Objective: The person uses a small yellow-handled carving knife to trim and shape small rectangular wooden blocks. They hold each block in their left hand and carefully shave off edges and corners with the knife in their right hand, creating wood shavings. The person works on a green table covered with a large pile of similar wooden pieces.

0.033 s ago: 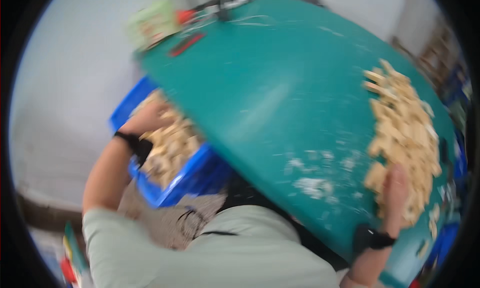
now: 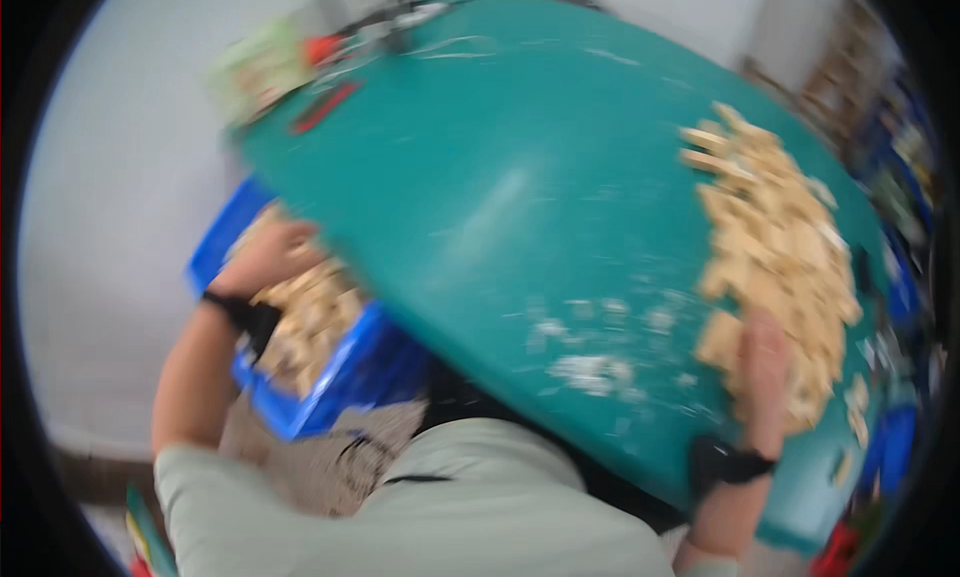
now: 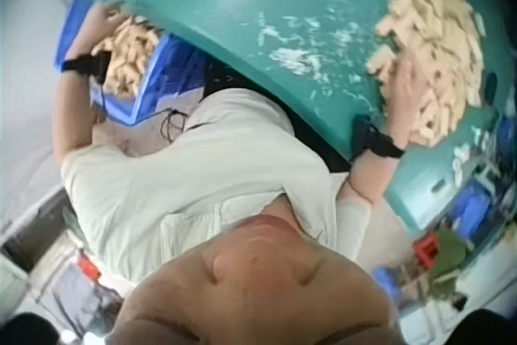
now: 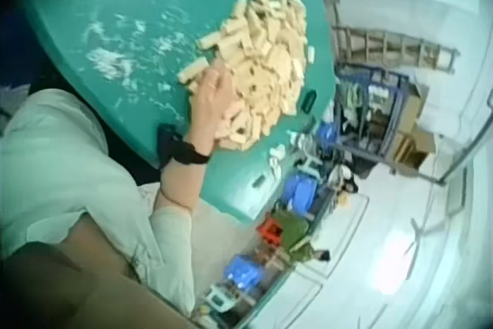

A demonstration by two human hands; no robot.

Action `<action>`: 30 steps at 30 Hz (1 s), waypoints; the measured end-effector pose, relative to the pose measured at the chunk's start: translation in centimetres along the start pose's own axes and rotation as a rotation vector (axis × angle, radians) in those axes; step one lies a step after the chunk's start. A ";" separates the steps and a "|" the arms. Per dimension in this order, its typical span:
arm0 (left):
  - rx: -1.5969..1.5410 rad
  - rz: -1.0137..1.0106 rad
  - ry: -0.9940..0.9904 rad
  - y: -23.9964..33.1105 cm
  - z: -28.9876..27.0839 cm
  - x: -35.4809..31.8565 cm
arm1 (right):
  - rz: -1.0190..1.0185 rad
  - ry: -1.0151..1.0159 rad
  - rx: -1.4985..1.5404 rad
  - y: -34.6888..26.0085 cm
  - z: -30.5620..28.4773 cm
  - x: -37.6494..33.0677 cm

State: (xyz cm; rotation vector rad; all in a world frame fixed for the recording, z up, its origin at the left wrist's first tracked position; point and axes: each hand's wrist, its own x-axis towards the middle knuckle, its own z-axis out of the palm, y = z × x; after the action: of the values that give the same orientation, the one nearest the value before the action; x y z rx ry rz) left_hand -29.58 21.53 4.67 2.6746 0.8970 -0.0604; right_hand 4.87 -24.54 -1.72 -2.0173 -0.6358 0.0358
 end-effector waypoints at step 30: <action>0.114 1.395 -0.135 45.4 13.9 5.6 | 0.596 0.786 0.491 1.4 -12.1 -4.3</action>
State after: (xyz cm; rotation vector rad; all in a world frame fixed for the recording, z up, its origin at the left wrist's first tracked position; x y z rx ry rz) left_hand 2.73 -13.64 3.59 2.7176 -1.0952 0.0331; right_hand 5.14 -36.77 2.41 -1.4960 0.4419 -0.2167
